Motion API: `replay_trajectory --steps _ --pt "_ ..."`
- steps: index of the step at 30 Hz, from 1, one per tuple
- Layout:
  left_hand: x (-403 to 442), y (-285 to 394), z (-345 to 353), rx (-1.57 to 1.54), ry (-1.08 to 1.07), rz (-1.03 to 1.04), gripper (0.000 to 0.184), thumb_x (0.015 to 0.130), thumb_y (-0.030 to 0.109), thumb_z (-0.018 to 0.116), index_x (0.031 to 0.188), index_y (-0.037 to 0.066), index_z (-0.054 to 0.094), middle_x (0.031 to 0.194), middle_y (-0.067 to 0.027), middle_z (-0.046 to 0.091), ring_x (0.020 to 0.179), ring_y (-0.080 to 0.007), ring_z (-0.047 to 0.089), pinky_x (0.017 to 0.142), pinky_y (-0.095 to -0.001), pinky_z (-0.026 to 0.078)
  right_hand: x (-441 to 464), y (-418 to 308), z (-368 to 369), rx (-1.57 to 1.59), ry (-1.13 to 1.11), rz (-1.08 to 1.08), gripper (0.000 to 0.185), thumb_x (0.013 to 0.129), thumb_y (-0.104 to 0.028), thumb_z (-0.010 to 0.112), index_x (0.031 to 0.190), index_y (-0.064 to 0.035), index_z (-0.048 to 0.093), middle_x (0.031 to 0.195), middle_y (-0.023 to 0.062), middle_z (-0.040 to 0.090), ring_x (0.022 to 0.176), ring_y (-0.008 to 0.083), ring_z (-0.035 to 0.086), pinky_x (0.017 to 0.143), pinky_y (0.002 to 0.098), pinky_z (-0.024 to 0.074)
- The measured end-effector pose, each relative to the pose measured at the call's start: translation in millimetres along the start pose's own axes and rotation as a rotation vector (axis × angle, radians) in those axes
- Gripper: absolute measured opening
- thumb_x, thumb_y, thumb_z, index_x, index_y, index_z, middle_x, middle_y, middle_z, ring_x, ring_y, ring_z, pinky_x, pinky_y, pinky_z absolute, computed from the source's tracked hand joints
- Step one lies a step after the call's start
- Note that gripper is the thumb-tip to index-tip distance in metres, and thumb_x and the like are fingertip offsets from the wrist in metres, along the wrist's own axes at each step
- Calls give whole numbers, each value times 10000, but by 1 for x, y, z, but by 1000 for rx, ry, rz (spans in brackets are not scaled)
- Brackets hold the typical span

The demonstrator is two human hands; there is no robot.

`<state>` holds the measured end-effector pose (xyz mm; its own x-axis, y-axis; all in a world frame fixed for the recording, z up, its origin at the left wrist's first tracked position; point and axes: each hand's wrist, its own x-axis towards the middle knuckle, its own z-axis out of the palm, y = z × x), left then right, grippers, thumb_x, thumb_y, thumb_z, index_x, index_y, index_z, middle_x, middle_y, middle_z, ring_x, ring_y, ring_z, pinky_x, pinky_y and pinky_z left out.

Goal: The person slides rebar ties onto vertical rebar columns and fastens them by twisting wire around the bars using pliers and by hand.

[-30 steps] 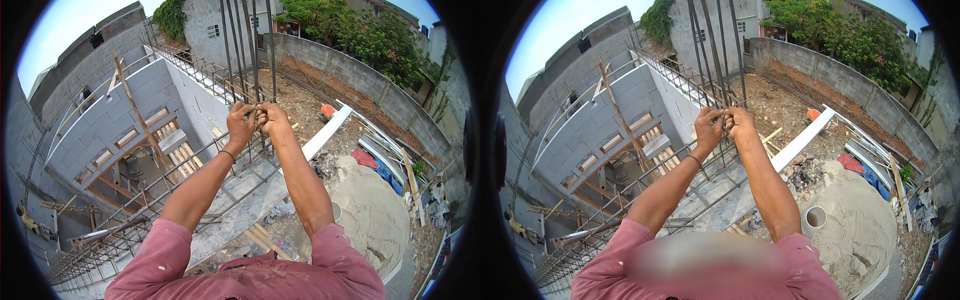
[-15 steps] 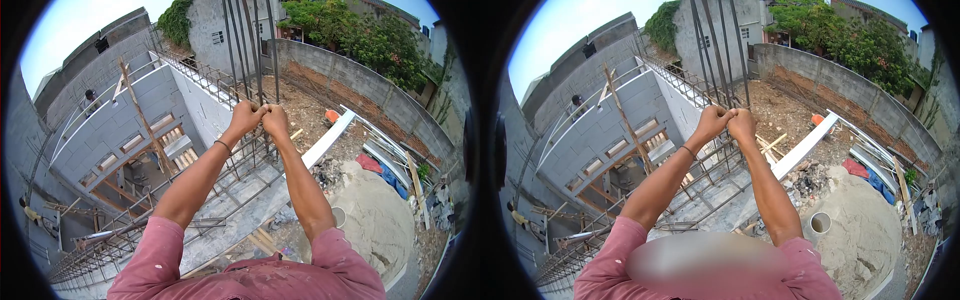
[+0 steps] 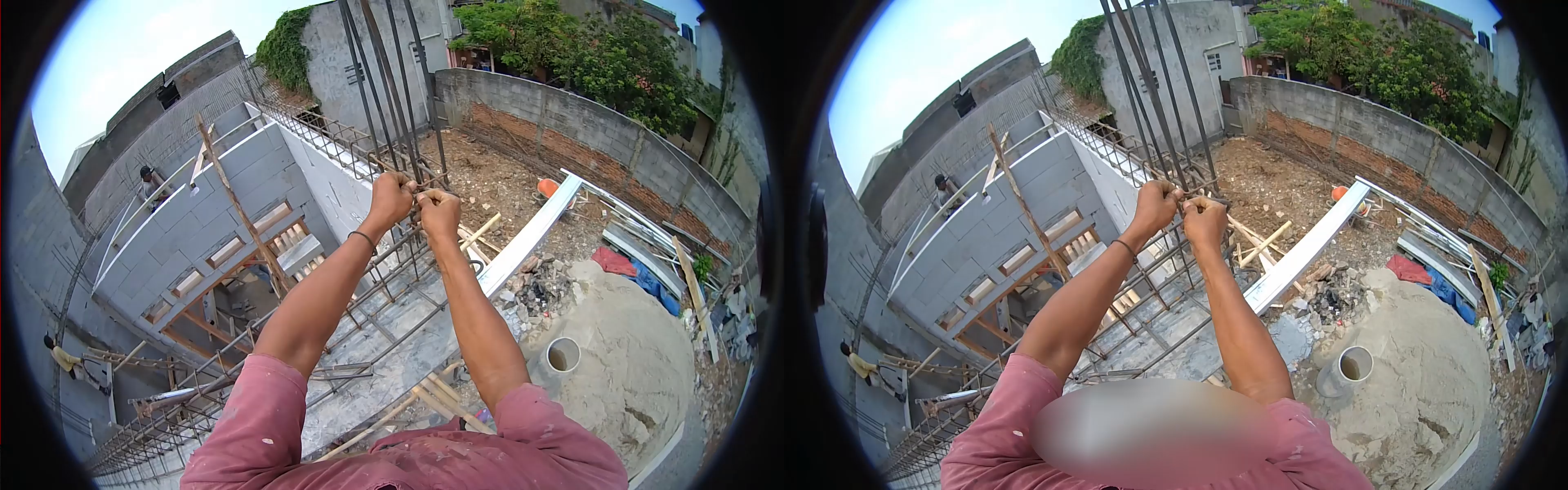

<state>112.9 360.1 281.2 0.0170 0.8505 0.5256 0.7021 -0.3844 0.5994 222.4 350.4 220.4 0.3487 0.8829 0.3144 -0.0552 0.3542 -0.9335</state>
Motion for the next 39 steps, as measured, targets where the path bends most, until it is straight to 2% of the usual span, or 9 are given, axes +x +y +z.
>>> replay_trajectory --steps 6,8,12,15,18,22,29,33,39 --pt "6 -27 32 -539 -50 -443 194 968 148 689 874 -17 731 763 -79 706 628 -175 647 558 -318 500 36 -32 -27 561 -186 685 146 911 -59 652 778 -1 665 649 46 584 450 79 440 404 230 320" --pt "-4 -16 38 -950 -53 -847 156 1025 131 618 976 -2 685 869 -50 678 679 -150 645 560 -259 543 52 -86 -40 505 -29 554 137 919 -75 651 807 -3 679 682 49 614 466 73 452 414 221 318" --pt "-4 -32 52 -1351 -100 -1048 162 1036 122 592 953 4 664 856 -59 665 667 -157 636 571 -261 558 41 -166 -74 137 -174 49 121 924 -80 669 874 26 698 669 62 638 443 78 464 397 246 360" --pt "-11 -8 33 -1325 -93 -997 168 1045 131 582 954 10 653 869 -67 674 699 -154 653 586 -258 557 0 -144 -109 260 -257 17 148 938 -100 680 870 31 697 663 58 638 442 67 473 395 230 380" --pt "-17 -4 27 -494 31 -507 259 1022 173 632 864 -22 696 795 -88 728 671 -183 686 583 -291 514 -68 -89 -142 208 -249 141 130 961 -92 662 890 13 692 691 59 640 441 69 483 400 227 411" --pt "-19 3 20 -47 207 -177 282 921 224 750 785 -22 746 720 -151 735 721 -216 743 696 -423 546 -151 8 -195 -75 -229 357 146 953 -107 668 889 19 702 697 56 650 460 74 494 415 229 395" --pt "-17 1 24 -1021 48 -611 278 1011 171 660 904 -83 696 821 -143 719 673 -169 708 579 -258 602 -233 75 -242 -167 -187 633 136 945 -92 659 867 12 699 686 57 654 466 88 503 432 243 402" --pt "-24 22 10 -1008 11 -647 224 1000 117 664 937 -98 674 916 -141 691 721 -177 696 639 -232 631 -237 88 -242 -135 -207 630 130 943 -90 661 860 5 693 676 60 650 464 96 508 431 252 407" --pt "-14 13 25 -1042 76 -828 254 990 123 680 842 -79 637 834 -129 676 630 -183 680 503 -252 590 -241 99 -242 -131 -272 663 114 949 -73 659 865 0 680 688 65 647 469 103 519 426 264 438"
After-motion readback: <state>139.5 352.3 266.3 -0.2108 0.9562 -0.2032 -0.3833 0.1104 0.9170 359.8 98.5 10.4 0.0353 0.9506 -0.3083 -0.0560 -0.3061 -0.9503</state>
